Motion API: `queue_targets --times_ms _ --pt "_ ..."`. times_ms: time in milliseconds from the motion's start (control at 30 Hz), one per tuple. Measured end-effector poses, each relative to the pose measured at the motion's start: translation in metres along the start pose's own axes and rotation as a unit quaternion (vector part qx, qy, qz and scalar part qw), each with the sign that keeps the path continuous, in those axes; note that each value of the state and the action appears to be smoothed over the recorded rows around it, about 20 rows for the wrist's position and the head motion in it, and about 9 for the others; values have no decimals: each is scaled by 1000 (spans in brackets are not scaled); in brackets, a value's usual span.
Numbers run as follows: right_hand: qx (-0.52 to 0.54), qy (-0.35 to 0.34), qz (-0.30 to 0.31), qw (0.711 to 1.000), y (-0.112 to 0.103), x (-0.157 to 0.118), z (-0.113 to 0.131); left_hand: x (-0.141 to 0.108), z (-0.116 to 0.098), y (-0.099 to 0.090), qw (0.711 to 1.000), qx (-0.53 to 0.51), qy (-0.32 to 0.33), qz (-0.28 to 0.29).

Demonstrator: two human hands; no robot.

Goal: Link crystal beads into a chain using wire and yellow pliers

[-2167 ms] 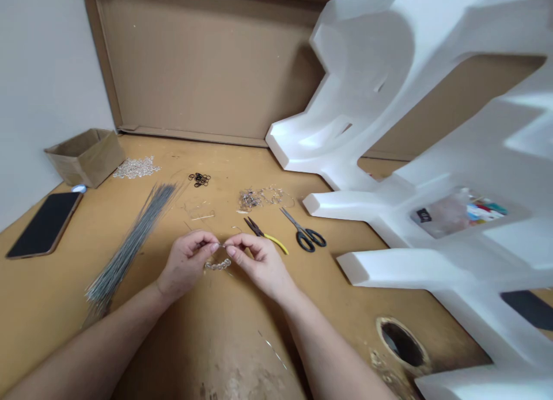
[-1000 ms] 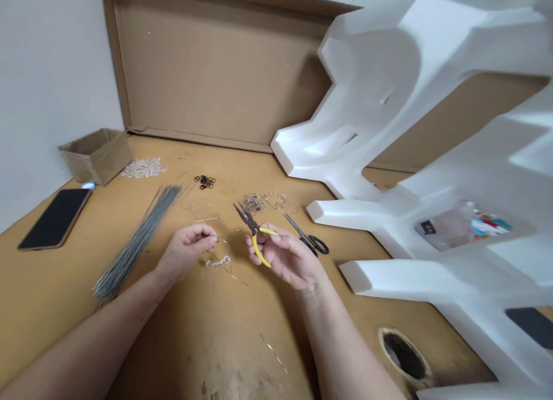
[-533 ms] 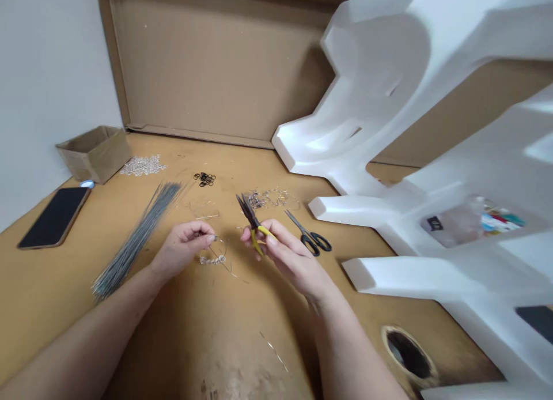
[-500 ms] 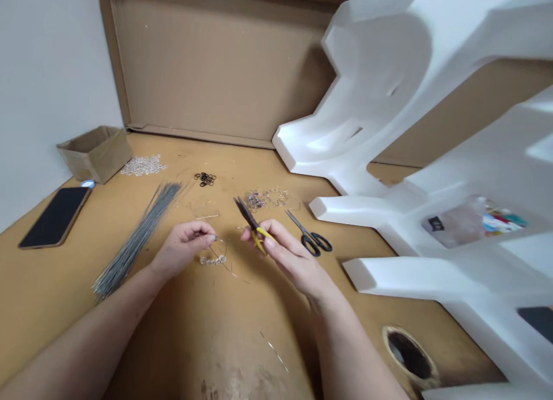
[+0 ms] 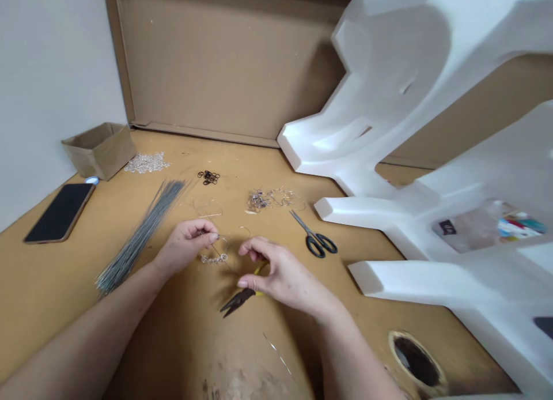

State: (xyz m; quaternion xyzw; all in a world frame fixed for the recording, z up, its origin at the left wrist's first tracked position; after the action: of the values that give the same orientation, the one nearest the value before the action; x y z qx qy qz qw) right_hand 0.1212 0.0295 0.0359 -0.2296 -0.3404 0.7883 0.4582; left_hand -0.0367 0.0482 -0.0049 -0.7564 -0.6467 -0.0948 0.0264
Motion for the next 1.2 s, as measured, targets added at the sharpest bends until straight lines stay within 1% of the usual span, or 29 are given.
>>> queue_targets --times_ms 133,233,367,467,533,567,600,633,700,733,800,867,900,1033,1100,1200 --pt "-78 20 18 997 6 4 -7 2 3 -4 1000 5 -2 -28" --pt "-117 32 38 992 8 7 -13 2 4 -7 999 1 -3 -49" --pt "-143 42 54 987 10 9 -15 3 6 -9 998 -3 -6 -63" --pt "-128 95 50 986 5 8 -21 3 7 -10 997 -3 -6 -73" --pt "-54 132 33 989 -2 7 -27 3 7 -11 997 -4 -8 -76" --pt "12 142 26 989 -6 7 -31 3 7 -11 997 -5 -9 -76" --pt "97 152 10 984 -10 7 -34 3 7 -10 997 -6 -9 -74" --pt "191 153 1 970 -13 8 -36 3 6 -10 997 -9 -9 -71" --pt "358 146 7 922 -14 10 -39 3 4 -9 998 -14 -7 -63" --pt "422 139 24 896 -12 11 -39 3 3 -8 998 -16 -6 -58" --pt "508 123 70 850 -5 15 -35 3 1 -6 999 -18 -6 -46" --pt "554 104 104 820 3 16 -30 2 0 -4 999 -19 -8 -38" --pt "562 98 112 814 6 17 -27 2 -1 -4 999 -19 -11 -34" --pt "547 88 111 825 9 14 -19 1 0 -1 999 -23 -25 -7" --pt "551 87 113 822 9 12 -15 1 1 0 999 -29 -28 4" --pt "553 91 139 816 12 10 -9 1 3 0 999 -37 -35 7"
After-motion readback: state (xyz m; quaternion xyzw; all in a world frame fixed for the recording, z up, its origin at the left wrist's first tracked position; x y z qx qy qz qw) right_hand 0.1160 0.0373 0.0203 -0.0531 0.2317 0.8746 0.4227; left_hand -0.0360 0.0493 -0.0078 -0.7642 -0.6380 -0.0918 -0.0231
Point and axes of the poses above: each hand's wrist, its own x-axis towards the middle knuckle, its own y-axis out of the palm, z = x × y, the point moved 5 cm from there along x, towards the middle knuckle, and after that the axes turned 9 degrees about y, right-handed, at the moved point
